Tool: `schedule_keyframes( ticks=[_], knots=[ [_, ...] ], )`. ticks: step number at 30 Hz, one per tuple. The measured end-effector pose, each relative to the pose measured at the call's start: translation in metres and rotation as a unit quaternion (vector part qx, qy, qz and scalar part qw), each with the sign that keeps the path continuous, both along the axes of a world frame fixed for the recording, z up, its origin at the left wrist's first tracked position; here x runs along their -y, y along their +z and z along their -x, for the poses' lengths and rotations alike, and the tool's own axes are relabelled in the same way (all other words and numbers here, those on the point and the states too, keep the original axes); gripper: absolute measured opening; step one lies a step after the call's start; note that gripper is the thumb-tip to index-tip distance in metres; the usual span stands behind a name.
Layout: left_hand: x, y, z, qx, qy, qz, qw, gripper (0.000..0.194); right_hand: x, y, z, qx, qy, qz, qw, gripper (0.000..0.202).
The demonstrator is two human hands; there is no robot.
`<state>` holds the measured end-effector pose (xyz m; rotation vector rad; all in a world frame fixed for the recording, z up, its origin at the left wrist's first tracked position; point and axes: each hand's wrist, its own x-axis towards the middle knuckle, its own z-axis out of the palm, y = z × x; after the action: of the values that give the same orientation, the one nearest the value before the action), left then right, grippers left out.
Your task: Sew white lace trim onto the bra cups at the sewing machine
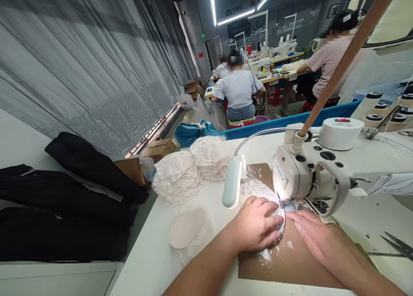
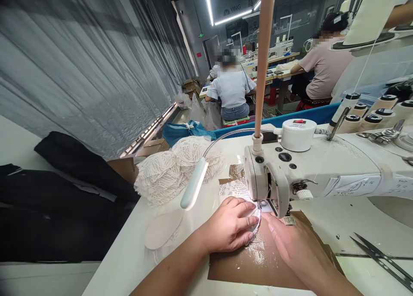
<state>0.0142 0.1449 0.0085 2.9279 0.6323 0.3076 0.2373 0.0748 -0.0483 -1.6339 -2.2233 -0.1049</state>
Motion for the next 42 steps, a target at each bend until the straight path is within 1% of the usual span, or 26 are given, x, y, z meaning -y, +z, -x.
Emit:
schedule_keyframes(
  ticks=[3,5,7,10,13,17,21,26,32,35,38,42],
  knots=[
    [0.000,0.001,0.001,0.005,-0.024,0.001,1.000,0.035,-0.001,0.006,0.002,0.014,0.037,-0.013,0.999,0.044],
    [-0.002,-0.001,0.001,0.010,-0.047,-0.002,0.999,0.034,-0.002,0.011,0.004,0.041,0.071,-0.039,0.996,0.045],
    [-0.003,-0.003,0.002,0.012,-0.062,-0.008,0.998,0.034,-0.003,0.013,0.006,0.066,0.086,-0.070,0.992,0.046],
    [-0.005,-0.007,0.003,0.011,-0.060,-0.008,0.998,0.034,-0.003,0.013,0.007,0.080,0.078,-0.093,0.989,0.045],
    [-0.004,-0.008,0.001,0.009,-0.041,0.001,0.999,0.035,-0.003,0.011,0.009,0.082,0.060,-0.101,0.990,0.046],
    [-0.001,-0.006,-0.003,-0.007,-0.004,0.003,1.000,0.037,-0.003,0.013,0.012,0.084,0.041,-0.104,0.990,0.045],
    [0.001,-0.003,-0.005,-0.023,0.010,-0.010,1.000,0.040,-0.004,0.015,0.014,0.088,0.038,-0.108,0.990,0.044],
    [0.000,-0.005,-0.005,-0.017,0.012,-0.013,1.000,0.041,-0.004,0.012,0.013,0.085,0.035,-0.107,0.990,0.043],
    [-0.001,-0.011,-0.008,-0.010,0.044,-0.015,0.999,0.048,-0.004,0.006,0.009,0.081,0.024,-0.092,0.992,0.043],
    [-0.001,-0.012,-0.008,-0.005,0.045,-0.021,0.999,0.049,-0.003,0.004,0.007,0.073,0.021,-0.078,0.994,0.044],
    [-0.002,-0.012,-0.005,0.014,0.039,-0.023,0.999,0.045,-0.002,0.005,0.005,0.059,0.020,-0.062,0.996,0.043],
    [-0.001,-0.008,-0.001,0.052,0.021,-0.002,0.998,0.033,0.000,0.012,0.004,0.033,0.034,-0.037,0.998,0.041]
  ],
)
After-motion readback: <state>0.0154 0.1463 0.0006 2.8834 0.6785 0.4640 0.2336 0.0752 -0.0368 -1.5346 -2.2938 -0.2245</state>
